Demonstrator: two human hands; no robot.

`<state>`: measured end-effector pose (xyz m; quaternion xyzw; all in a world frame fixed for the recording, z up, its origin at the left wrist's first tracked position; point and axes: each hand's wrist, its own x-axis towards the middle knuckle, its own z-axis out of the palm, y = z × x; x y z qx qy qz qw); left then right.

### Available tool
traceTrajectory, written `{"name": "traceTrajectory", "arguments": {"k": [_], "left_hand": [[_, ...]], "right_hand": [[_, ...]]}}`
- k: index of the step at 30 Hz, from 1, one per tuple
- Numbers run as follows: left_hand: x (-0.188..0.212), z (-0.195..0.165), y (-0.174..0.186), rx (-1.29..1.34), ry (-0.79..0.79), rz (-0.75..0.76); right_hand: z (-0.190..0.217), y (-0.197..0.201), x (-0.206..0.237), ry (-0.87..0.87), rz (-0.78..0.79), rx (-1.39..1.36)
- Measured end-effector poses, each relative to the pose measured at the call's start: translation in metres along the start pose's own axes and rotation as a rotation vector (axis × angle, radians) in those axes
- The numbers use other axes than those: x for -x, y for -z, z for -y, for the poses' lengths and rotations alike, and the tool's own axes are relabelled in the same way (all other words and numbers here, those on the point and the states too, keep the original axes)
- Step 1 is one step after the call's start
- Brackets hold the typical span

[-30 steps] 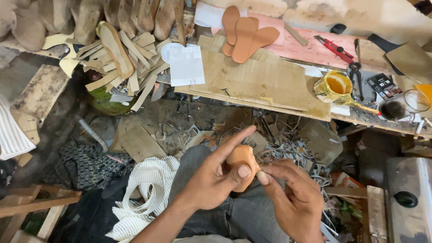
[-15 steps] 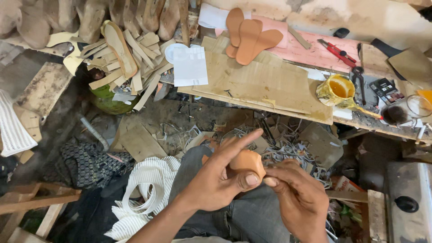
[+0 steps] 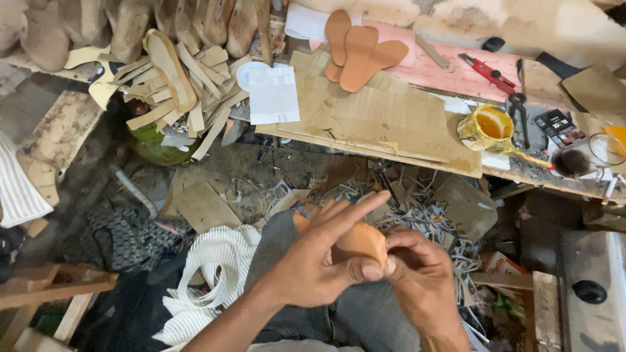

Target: The person sits at a cluttered workbench and peels the excess edge trim off shoe insoles by hand, working around the edge of each insole and turning it over, then sets the finished insole on the bench with others.

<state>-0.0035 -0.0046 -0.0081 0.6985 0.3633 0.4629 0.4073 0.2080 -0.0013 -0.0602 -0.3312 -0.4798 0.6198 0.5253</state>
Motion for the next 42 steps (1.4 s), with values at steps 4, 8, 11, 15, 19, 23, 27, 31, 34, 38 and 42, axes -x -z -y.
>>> {"name": "traceTrajectory", "arguments": {"k": [4, 8, 11, 15, 19, 23, 27, 31, 34, 38, 42], "left_hand": [[-0.002, -0.001, 0.005, -0.028, 0.043, 0.001], [-0.002, -0.002, 0.006, -0.009, 0.048, 0.020], [-0.001, -0.002, 0.004, -0.066, 0.041, 0.027], [0.000, 0.005, -0.003, 0.243, 0.025, 0.051], [0.000, 0.017, -0.005, 0.311, 0.127, 0.091], [-0.001, 0.020, -0.003, 0.600, 0.235, 0.137], [-0.001, 0.008, 0.000, 0.276, 0.302, 0.112], [-0.004, -0.004, -0.006, 0.107, 0.275, -0.119], [-0.005, -0.008, -0.008, 0.110, 0.217, -0.217], [-0.004, -0.009, -0.006, 0.123, 0.219, -0.229], [-0.007, -0.011, 0.003, 0.177, 0.335, -0.135]], "right_hand": [[0.031, 0.004, 0.007, 0.249, 0.021, 0.638], [0.036, 0.009, 0.005, 0.270, 0.112, 0.703], [0.018, 0.002, -0.002, -0.044, 0.077, 0.191], [-0.001, -0.011, -0.006, -0.219, 0.110, -0.347], [-0.001, -0.014, -0.008, 0.063, 0.123, -0.106], [0.002, -0.007, -0.014, 0.269, 0.015, 0.307], [-0.001, -0.003, -0.011, 0.177, -0.237, 0.243], [-0.006, -0.004, -0.001, 0.160, -0.171, 0.155], [-0.006, -0.008, 0.002, 0.214, -0.128, 0.134], [0.007, -0.015, 0.001, 0.356, -0.179, 0.604], [0.034, -0.013, -0.002, 0.550, -0.052, 1.017]]}}
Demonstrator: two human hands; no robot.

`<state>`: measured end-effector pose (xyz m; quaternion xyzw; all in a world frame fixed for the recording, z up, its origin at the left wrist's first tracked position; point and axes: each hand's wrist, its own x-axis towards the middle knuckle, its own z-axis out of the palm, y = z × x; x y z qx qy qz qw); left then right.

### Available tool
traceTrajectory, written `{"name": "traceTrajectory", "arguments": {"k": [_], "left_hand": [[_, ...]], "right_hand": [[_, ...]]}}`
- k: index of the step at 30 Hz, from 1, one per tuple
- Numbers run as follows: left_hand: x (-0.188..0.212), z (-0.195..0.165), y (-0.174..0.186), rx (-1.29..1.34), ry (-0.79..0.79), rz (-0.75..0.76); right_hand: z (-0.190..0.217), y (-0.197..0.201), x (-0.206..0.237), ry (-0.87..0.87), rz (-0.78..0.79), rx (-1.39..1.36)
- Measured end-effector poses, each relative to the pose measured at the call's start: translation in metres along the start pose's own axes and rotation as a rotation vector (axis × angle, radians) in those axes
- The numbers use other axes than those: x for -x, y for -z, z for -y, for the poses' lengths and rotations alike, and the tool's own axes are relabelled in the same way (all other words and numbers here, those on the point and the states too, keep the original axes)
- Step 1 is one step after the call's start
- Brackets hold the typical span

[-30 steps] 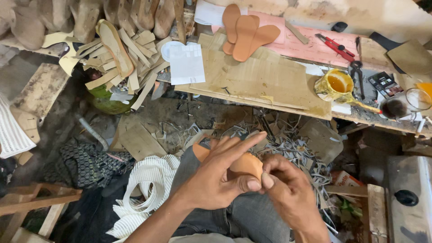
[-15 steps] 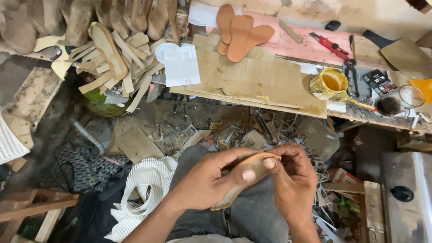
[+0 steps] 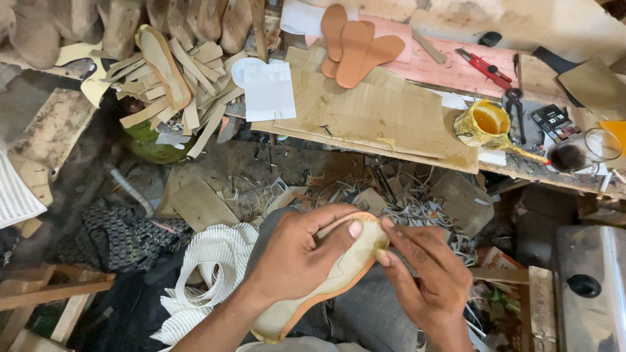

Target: The person sits at a cluttered workbench and peels the excess edge trim off shoe insoles by hand, working around the edge of each insole and turning it over, then sets the finished insole on the bench with others.

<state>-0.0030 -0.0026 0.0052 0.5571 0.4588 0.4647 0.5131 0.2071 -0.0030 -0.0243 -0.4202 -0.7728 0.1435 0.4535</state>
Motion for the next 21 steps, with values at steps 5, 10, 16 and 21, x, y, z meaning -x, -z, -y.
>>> {"name": "traceTrajectory", "arguments": {"k": [5, 10, 16, 21], "left_hand": [[-0.001, -0.003, 0.016, -0.209, -0.068, 0.180], [0.001, -0.001, 0.022, -0.232, -0.224, 0.246], [-0.001, 0.001, 0.025, -0.294, -0.182, 0.330], [-0.004, 0.002, 0.023, -0.425, -0.264, 0.356]], "right_hand": [[-0.007, 0.013, -0.011, 0.156, 0.090, -0.043], [-0.024, 0.009, -0.002, -0.584, 0.164, -0.842], [-0.044, 0.007, 0.009, -0.793, 0.466, -0.931], [-0.043, 0.003, 0.014, -0.638, 0.497, -0.590]]}}
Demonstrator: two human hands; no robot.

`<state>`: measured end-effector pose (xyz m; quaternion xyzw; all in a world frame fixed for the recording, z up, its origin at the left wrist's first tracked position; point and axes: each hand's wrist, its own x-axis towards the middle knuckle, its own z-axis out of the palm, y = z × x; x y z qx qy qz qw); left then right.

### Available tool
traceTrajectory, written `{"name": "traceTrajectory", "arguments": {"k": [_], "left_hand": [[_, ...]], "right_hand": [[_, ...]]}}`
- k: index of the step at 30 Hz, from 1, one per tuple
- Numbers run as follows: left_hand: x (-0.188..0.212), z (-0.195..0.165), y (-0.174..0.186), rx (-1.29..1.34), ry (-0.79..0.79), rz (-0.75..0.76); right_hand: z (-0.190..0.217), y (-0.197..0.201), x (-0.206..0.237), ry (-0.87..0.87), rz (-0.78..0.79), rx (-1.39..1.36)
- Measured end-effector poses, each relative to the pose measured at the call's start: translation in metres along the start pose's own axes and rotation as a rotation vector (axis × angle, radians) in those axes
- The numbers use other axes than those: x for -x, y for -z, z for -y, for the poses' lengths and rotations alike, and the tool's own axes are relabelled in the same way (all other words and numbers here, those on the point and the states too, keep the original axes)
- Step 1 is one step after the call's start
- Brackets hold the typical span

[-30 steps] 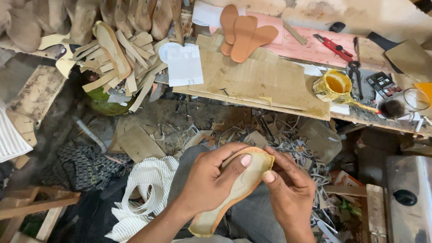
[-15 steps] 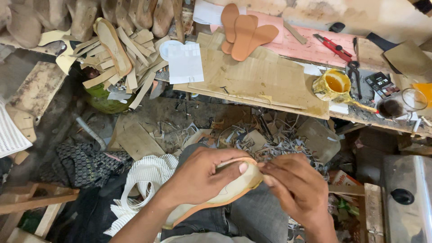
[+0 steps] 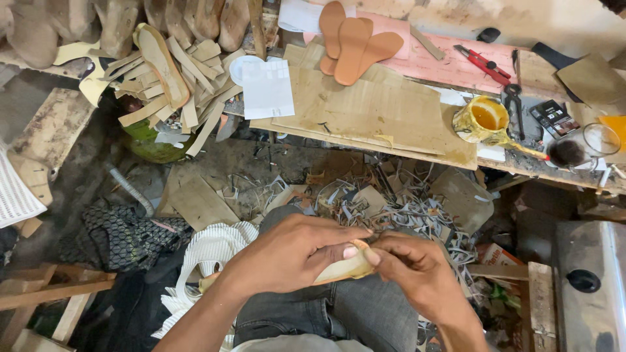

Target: The person sits at a cluttered workbench and peels the excess edge trim off shoe insoles by hand, working around the edge of each insole and turning it over, then sets the finished insole on the bench with others.

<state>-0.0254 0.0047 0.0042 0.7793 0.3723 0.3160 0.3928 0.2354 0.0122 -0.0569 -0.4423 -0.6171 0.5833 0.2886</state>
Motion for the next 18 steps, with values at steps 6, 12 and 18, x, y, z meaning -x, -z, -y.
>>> {"name": "traceTrajectory", "arguments": {"k": [6, 12, 18], "left_hand": [[-0.003, -0.003, -0.001, 0.113, 0.009, -0.114], [-0.006, -0.013, -0.007, 0.190, 0.115, -0.225], [-0.005, -0.016, -0.016, 0.218, 0.079, -0.310]], "right_hand": [[0.001, -0.011, -0.003, -0.073, -0.017, -0.667], [0.005, -0.011, -0.002, 0.139, -0.181, -0.148], [0.005, -0.011, -0.002, 0.180, -0.123, -0.348]]}}
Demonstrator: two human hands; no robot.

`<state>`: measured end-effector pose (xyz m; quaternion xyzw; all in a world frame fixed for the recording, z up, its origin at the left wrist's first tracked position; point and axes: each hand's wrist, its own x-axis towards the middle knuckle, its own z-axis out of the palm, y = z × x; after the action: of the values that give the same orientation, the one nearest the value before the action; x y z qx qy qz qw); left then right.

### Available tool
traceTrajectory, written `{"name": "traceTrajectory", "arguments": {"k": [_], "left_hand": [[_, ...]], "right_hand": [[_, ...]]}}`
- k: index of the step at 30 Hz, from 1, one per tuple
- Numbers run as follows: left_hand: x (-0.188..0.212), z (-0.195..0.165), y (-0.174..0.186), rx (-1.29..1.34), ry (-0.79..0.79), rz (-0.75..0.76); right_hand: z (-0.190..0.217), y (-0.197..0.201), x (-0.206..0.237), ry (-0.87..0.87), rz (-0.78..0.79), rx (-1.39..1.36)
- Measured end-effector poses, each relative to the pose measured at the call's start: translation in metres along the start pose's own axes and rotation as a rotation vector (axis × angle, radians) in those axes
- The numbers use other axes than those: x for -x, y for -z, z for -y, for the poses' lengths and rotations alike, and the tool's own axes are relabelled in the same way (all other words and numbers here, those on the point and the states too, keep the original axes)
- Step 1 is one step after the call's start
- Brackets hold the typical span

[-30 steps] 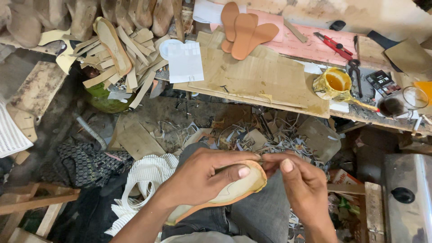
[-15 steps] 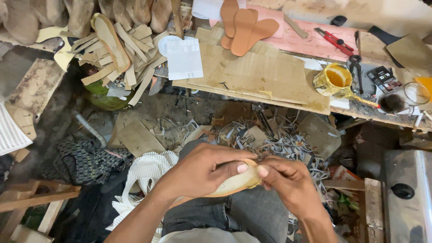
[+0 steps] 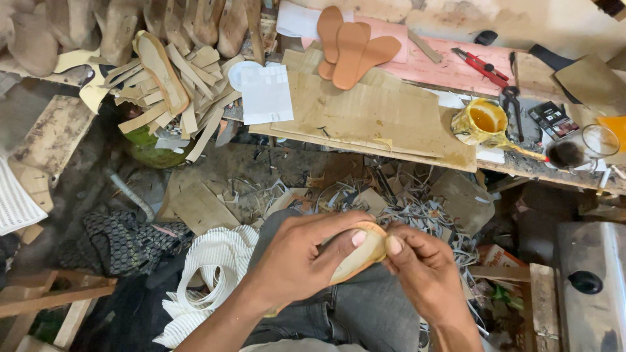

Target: The person sits at a cluttered workbench and peels the excess edge trim off shoe insoles by hand, working around the edge of each insole and turning it over, then sets the finished insole on the bench with others.

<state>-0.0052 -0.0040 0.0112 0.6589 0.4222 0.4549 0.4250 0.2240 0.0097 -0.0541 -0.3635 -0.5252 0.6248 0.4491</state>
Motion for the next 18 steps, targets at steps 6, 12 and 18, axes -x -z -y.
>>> {"name": "traceTrajectory", "arguments": {"k": [6, 12, 18], "left_hand": [[0.001, 0.008, -0.015, 0.056, -0.011, -0.161], [0.003, 0.009, -0.021, 0.023, -0.102, -0.180], [0.000, 0.003, -0.034, 0.100, -0.043, -0.209]], "right_hand": [[-0.006, 0.002, -0.004, -0.116, -0.043, -0.384], [-0.006, -0.007, -0.005, -0.038, -0.092, -0.387], [0.016, -0.027, -0.011, 0.101, -0.205, -0.196]]}}
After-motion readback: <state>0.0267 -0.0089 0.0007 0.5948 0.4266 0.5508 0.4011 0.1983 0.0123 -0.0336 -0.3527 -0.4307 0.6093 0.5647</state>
